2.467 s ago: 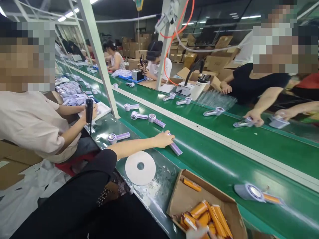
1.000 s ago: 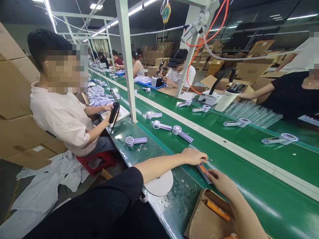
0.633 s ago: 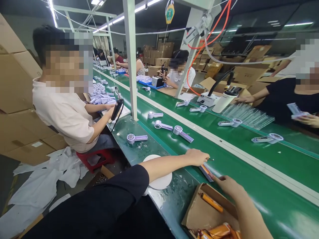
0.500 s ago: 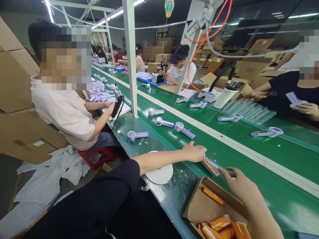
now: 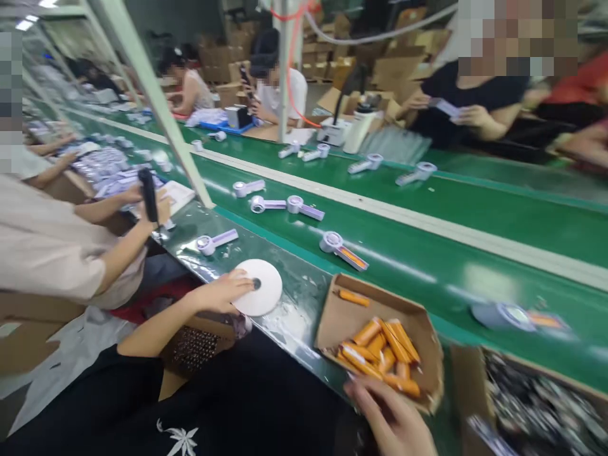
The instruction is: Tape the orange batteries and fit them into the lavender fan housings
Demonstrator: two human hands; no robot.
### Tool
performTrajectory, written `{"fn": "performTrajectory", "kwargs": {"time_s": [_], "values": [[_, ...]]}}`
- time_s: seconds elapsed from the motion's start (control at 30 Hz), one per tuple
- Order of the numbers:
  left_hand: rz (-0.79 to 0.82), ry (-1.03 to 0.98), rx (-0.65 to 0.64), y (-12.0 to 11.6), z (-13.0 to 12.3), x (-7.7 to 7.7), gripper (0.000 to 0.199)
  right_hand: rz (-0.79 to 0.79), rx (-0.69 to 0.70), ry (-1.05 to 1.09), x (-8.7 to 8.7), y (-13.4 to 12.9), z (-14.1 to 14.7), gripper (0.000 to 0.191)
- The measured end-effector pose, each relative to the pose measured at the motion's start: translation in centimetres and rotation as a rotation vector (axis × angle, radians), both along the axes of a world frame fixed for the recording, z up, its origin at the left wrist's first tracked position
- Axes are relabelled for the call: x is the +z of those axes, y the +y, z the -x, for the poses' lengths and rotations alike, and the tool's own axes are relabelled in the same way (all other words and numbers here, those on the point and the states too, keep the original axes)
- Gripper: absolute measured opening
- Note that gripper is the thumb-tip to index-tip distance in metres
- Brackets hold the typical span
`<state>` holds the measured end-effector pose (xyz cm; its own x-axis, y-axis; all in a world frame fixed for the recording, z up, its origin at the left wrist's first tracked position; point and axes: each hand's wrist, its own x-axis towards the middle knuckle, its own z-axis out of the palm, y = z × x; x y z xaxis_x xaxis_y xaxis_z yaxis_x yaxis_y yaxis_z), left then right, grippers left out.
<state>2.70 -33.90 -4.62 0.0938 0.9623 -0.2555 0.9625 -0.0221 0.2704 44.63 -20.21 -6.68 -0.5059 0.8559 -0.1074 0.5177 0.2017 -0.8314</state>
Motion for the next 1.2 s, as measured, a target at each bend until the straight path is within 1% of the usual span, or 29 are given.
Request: {"fn": "performTrajectory", "kwargs": {"time_s": [0.07, 0.1, 0.17, 0.2, 0.23, 0.27, 0.3, 0.33, 0.37, 0.43, 0.47, 0.53, 0.6, 0.63, 0.67, 0.73, 0.77, 0.83, 0.9, 0.93, 0.97, 1.0, 1.1, 1.13, 1.2], "values": [[-0.134, 0.037, 0.006, 1.7, -0.6, 1.3, 0.078, 0.230, -0.053, 0.209, 0.8, -2.2, 3.8, 0.057], [-0.224, 0.047, 0.012, 2.3, -1.1, 1.8, 0.078, 0.312, -0.031, 0.296, 1.1, -3.2, 6.0, 0.061], [-0.401, 0.049, -0.007, 3.0, -1.9, 2.4, 0.071, 0.433, 0.072, 0.420, 1.3, -4.8, 10.5, 0.062], [-0.471, 0.038, -0.041, 3.2, -2.2, 2.4, 0.064, 0.488, 0.163, 0.453, 1.1, -5.5, 12.5, 0.056], [-0.533, 0.018, -0.075, 3.4, -2.4, 2.2, 0.058, 0.516, 0.236, 0.471, 0.8, -6.2, 14.1, 0.046], [-0.586, -0.005, -0.094, 3.5, -2.5, 2.0, 0.054, 0.500, 0.310, 0.455, 0.3, -6.8, 15.3, 0.040], [-0.635, -0.029, -0.093, 3.6, -2.5, 1.7, 0.054, 0.443, 0.376, 0.416, -0.2, -7.3, 16.1, 0.042], [-0.677, -0.058, -0.068, 3.7, -2.3, 1.3, 0.054, 0.363, 0.423, 0.360, -0.7, -7.7, 16.5, 0.048], [-0.708, -0.094, -0.018, 3.7, -2.0, 1.0, 0.056, 0.281, 0.458, 0.302, -1.0, -7.8, 16.4, 0.052], [-0.742, -0.170, 0.124, 3.6, -1.3, 0.5, 0.062, 0.142, 0.511, 0.220, -0.8, -7.0, 15.3, 0.050], [-0.751, -0.196, 0.187, 3.6, -0.9, 0.4, 0.066, 0.088, 0.512, 0.197, -0.4, -6.1, 14.5, 0.045], [-0.768, -0.197, 0.244, 3.6, -0.4, 0.3, 0.071, -0.058, 0.435, 0.112, 1.2, -3.0, 12.6, 0.033], [-0.785, -0.128, 0.214, 3.9, -0.5, 0.3, 0.072, -0.250, 0.291, -0.098, 2.7, 1.2, 11.2, 0.030], [-0.778, -0.092, 0.186, 4.2, -0.8, 0.3, 0.072, -0.322, 0.238, -0.239, 3.2, 3.5, 10.8, 0.031], [-0.758, -0.061, 0.159, 4.5, -1.3, 0.1, 0.072, -0.366, 0.220, -0.373, 3.5, 5.6, 10.7, 0.032], [-0.699, -0.020, 0.110, 5.4, -2.5, -0.2, 0.072, -0.397, 0.241, -0.533, 3.4, 9.1, 11.0, 0.030], [-0.670, -0.009, 0.087, 5.7, -3.1, -0.4, 0.072, -0.396, 0.261, -0.560, 3.0, 10.3, 11.2, 0.029], [-0.637, 0.014, 0.046, 6.1, -4.2, -0.8, 0.069, -0.387, 0.286, -0.551, 2.3, 11.7, 11.7, 0.028], [-0.643, 0.043, 0.021, 6.1, -4.9, -0.9, 0.064, -0.380, 0.305, -0.539, 2.0, 12.1, 11.7, 0.029], [-0.648, 0.061, 0.013, 5.9, -5.1, -0.9, 0.063, -0.371, 0.295, -0.517, 2.1, 11.9, 11.5, 0.031], [-0.650, 0.082, 0.007, 5.7, -5.2, -0.7, 0.061, -0.353, 0.257, -0.459, 2.3, 11.6, 11.1, 0.035], [-0.650, 0.106, 0.002, 5.5, -5.2, -0.6, 0.061, -0.328, 0.192, -0.358, 2.7, 11.0, 10.7, 0.039], [-0.641, 0.171, -0.013, 4.7, -5.2, 0.0, 0.061, -0.230, -0.056, 0.093, 4.2, 8.2, 9.4, 0.046], [-0.637, 0.184, -0.016, 4.5, -5.3, 0.2, 0.061, -0.202, -0.094, 0.211, 4.6, 6.9, 9.2, 0.046], [-0.624, 0.194, -0.021, 4.3, -5.4, 0.4, 0.064, -0.177, -0.073, 0.293, 5.0, 4.5, 9.3, 0.046]]}}
